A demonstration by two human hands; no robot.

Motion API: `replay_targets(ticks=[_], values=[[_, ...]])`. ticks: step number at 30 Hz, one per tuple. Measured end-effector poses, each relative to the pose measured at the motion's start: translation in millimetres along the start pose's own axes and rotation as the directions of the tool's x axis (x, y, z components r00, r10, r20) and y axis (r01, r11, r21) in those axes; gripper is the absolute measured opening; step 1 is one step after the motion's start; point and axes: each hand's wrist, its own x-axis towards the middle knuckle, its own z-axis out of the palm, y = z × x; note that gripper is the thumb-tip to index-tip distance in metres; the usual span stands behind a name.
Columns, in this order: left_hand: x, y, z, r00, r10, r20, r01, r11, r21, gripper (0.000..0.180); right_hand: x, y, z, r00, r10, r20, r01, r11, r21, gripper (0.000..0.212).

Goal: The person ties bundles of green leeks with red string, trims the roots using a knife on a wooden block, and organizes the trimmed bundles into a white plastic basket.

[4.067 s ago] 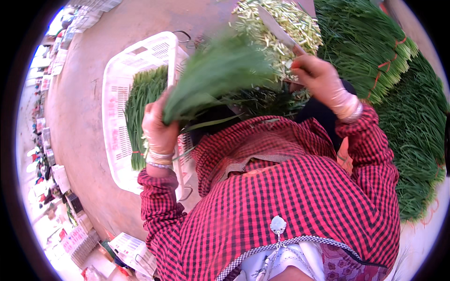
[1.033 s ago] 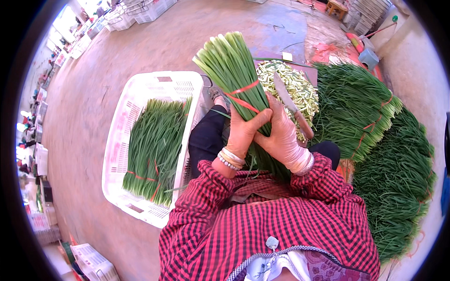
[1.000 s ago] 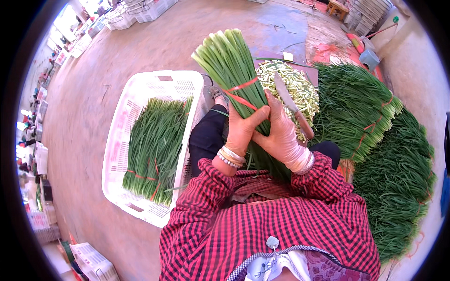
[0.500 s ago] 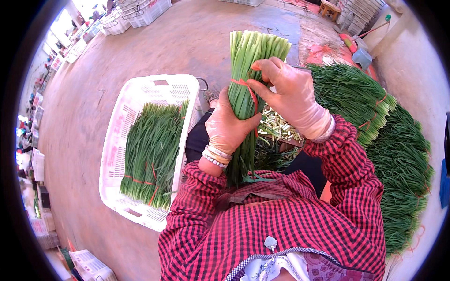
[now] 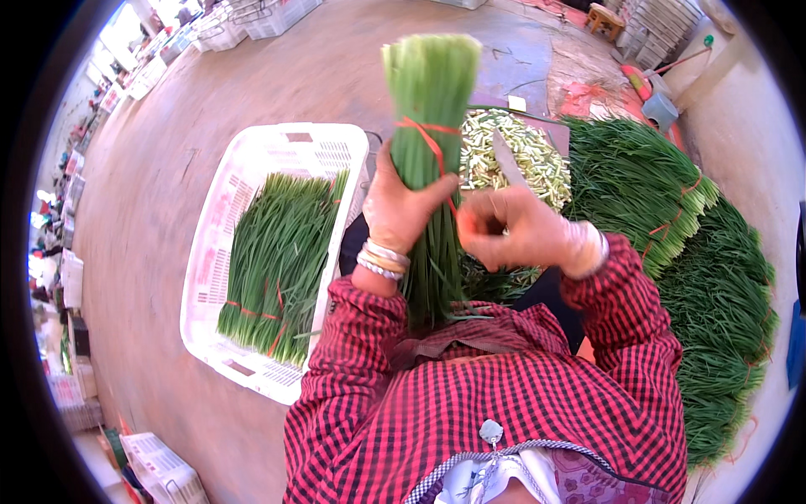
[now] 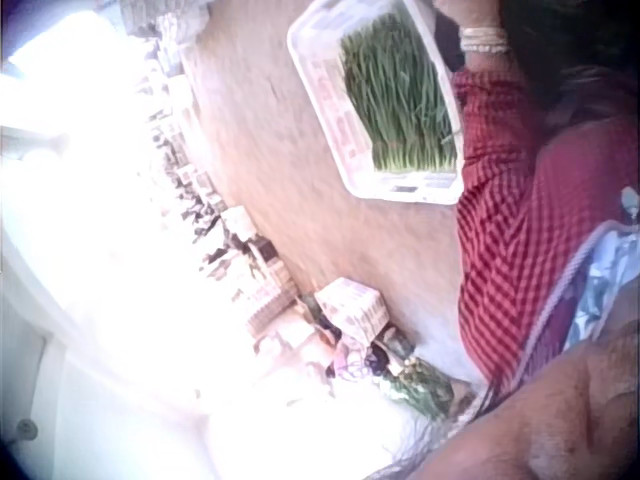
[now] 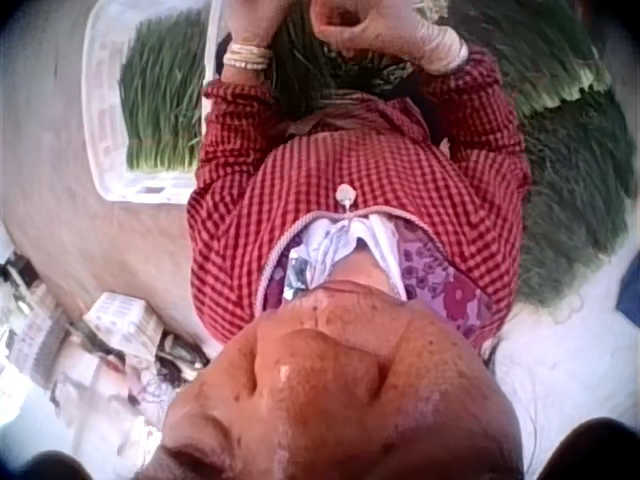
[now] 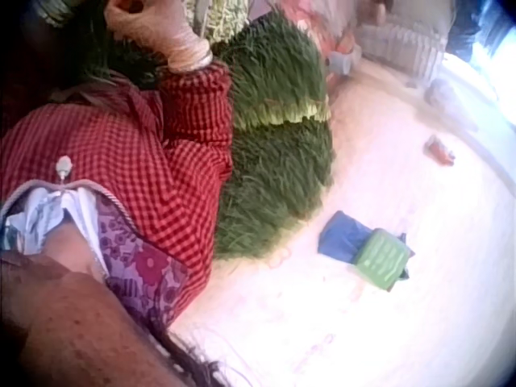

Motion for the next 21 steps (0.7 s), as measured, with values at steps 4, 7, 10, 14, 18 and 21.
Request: replay_targets(ticks=[4, 7, 10, 14, 18, 21], values=[[25, -12, -18, 0.96, -0.237, 0.146, 0.253, 0.521, -0.815, 0.038, -33, 62, -8, 0.977, -0.131, -0.17, 0.078, 0.955, -0.286, 0.017], [40, -60, -41, 0.941, -0.315, 0.126, 0.204, 0.229, -0.952, 0.037, -48, 88, -24, 0.901, 0.08, -0.426, -0.094, 0.996, -0.011, 0.036], [41, -92, -67, 0.942, -0.333, 0.04, 0.049, 0.018, -0.999, 0.049, -55, 78, -35, 0.867, 0.258, -0.426, -0.16, 0.955, 0.251, 0.033], [20, -125, -83, 0.903, -0.422, -0.084, -0.077, 0.032, -0.996, 0.049, -48, 86, -35, 0.882, 0.142, -0.449, -0.057, 0.979, 0.198, 0.028], [3, -149, -92, 0.841, -0.525, -0.129, -0.09, 0.1, -0.991, 0.056, -33, 58, -23, 0.933, 0.111, -0.342, -0.013, 0.961, 0.277, 0.024], [2, -164, -95, 0.844, -0.516, -0.142, -0.101, 0.107, -0.989, 0.061, -22, 34, -8, 0.956, 0.106, -0.274, -0.028, 0.961, 0.274, 0.022]])
